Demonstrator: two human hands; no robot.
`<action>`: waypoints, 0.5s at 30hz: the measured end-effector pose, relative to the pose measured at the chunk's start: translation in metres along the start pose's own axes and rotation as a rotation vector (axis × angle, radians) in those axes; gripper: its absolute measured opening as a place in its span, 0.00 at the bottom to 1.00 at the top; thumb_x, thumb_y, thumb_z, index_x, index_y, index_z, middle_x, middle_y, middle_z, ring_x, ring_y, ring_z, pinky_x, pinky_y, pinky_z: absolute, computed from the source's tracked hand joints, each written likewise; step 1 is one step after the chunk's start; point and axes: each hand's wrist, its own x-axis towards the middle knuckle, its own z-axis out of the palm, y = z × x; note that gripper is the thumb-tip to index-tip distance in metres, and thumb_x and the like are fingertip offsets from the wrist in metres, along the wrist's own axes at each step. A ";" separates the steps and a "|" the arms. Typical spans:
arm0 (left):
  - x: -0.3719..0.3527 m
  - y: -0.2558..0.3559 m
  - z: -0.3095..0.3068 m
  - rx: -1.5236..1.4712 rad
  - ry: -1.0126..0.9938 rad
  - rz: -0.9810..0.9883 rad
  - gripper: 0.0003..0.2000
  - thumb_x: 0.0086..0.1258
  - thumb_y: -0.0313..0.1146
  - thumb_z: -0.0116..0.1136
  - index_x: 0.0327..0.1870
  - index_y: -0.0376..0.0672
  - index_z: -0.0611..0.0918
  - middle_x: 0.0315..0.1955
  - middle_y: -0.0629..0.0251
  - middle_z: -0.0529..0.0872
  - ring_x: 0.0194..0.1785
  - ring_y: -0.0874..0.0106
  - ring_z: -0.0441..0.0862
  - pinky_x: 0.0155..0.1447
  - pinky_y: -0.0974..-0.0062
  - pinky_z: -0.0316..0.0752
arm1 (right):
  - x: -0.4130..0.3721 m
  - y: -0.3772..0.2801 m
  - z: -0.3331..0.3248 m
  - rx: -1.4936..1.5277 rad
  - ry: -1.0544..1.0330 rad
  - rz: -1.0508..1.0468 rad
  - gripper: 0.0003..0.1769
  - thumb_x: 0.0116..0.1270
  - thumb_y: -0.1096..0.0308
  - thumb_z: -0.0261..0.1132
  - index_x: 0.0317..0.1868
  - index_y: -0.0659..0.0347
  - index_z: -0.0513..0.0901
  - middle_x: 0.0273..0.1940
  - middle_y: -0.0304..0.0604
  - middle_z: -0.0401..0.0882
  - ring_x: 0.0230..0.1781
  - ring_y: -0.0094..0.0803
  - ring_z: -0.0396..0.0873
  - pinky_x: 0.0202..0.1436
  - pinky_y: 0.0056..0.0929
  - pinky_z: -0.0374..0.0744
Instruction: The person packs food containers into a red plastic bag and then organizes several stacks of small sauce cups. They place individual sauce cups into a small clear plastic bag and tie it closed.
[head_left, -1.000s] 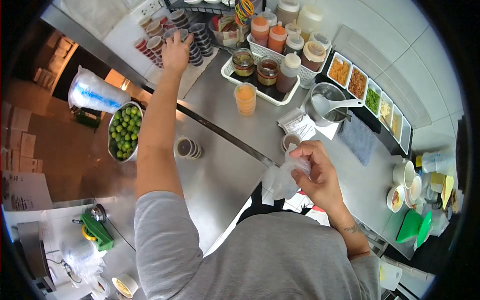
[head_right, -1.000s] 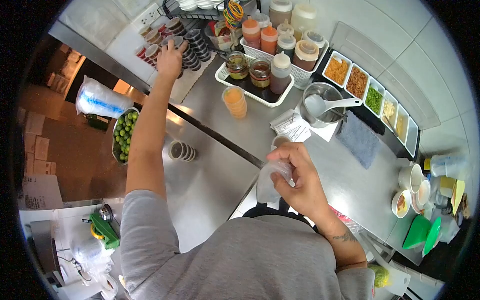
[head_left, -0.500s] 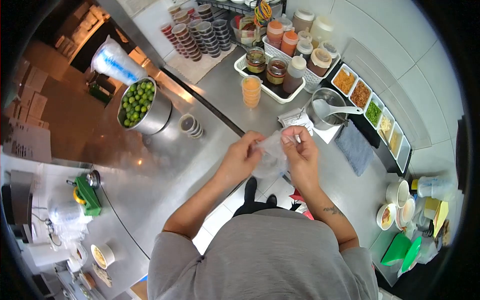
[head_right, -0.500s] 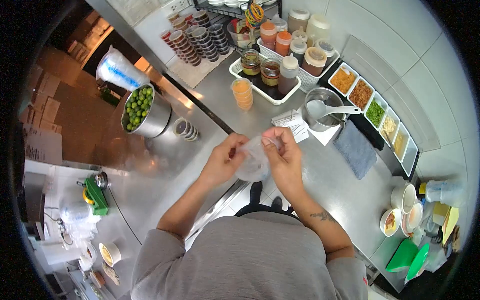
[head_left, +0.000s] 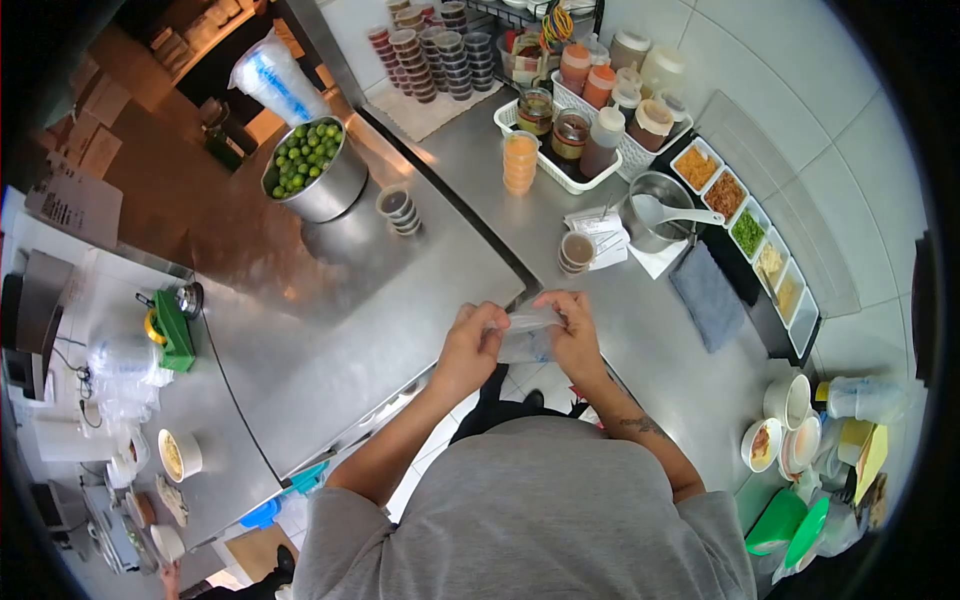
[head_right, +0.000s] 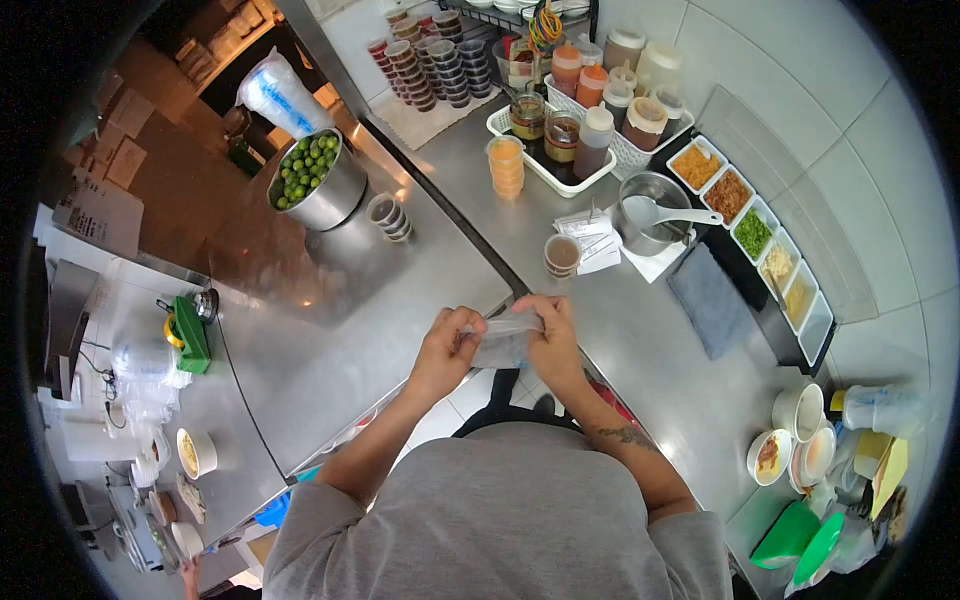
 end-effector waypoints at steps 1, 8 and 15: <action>-0.004 0.015 0.001 0.230 0.159 0.193 0.10 0.59 0.14 0.50 0.38 0.40 0.74 0.35 0.63 0.78 0.41 0.69 0.77 0.43 0.77 0.70 | -0.004 0.000 0.002 -0.018 -0.009 0.036 0.22 0.49 0.83 0.49 0.43 0.59 0.79 0.40 0.46 0.66 0.41 0.37 0.69 0.45 0.30 0.71; -0.017 0.012 0.036 0.549 -0.282 0.183 0.07 0.57 0.24 0.55 0.37 0.34 0.77 0.33 0.47 0.82 0.40 0.53 0.81 0.43 0.60 0.76 | 0.001 -0.019 -0.004 0.564 -0.274 0.561 0.15 0.58 0.77 0.53 0.44 0.59 0.78 0.35 0.38 0.73 0.36 0.27 0.70 0.42 0.24 0.70; 0.025 -0.009 0.027 0.101 -0.642 0.108 0.11 0.62 0.27 0.55 0.45 0.36 0.77 0.28 0.55 0.83 0.31 0.62 0.83 0.37 0.67 0.77 | -0.017 -0.009 -0.026 0.459 -0.240 0.442 0.10 0.64 0.74 0.53 0.45 0.61 0.76 0.36 0.34 0.74 0.37 0.21 0.70 0.40 0.20 0.69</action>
